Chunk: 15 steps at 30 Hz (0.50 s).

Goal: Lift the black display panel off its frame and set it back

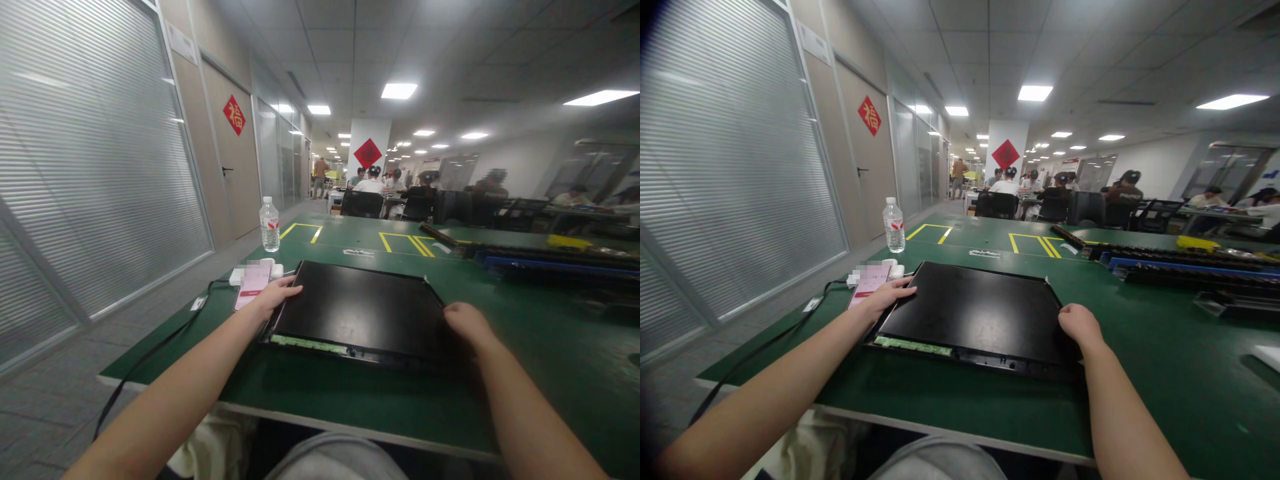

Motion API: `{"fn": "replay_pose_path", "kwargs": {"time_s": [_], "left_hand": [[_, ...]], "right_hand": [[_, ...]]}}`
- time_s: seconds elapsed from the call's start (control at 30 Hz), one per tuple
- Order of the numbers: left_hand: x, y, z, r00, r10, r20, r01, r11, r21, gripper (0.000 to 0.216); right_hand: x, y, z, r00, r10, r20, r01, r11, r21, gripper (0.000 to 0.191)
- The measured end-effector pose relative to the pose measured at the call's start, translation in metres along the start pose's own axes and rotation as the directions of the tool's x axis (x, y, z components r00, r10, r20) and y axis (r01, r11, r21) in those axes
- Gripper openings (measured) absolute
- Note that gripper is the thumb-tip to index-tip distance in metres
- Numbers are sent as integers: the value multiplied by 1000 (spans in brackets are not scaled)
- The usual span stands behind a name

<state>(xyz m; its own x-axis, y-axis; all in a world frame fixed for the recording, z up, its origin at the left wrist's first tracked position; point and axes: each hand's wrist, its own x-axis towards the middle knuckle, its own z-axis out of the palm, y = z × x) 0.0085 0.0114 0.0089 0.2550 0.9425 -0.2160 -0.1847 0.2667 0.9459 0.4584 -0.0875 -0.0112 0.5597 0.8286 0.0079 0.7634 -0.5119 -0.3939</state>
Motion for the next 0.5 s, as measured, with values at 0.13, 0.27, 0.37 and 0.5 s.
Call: {"fn": "replay_pose_path", "kwargs": {"time_s": [0.13, 0.27, 0.37, 0.5], "left_hand": [[2, -2, -4, 998, 27, 50, -29, 999, 35, 64], [-4, 1, 2, 994, 81, 78, -79, 997, -23, 64], [-10, 5, 8, 992, 102, 79, -97, 993, -61, 62], [-14, 8, 10, 986, 132, 103, -125, 990, -72, 62]], "right_hand": [[-2, 0, 0, 1000, 4, -11, -4, 1000, 5, 28], [-4, -2, -1, 1000, 11, -11, -11, 1000, 16, 28], [-5, -3, -2, 1000, 25, 5, -25, 999, 28, 27], [-7, -4, -2, 1000, 21, -13, -20, 999, 25, 27]]}}
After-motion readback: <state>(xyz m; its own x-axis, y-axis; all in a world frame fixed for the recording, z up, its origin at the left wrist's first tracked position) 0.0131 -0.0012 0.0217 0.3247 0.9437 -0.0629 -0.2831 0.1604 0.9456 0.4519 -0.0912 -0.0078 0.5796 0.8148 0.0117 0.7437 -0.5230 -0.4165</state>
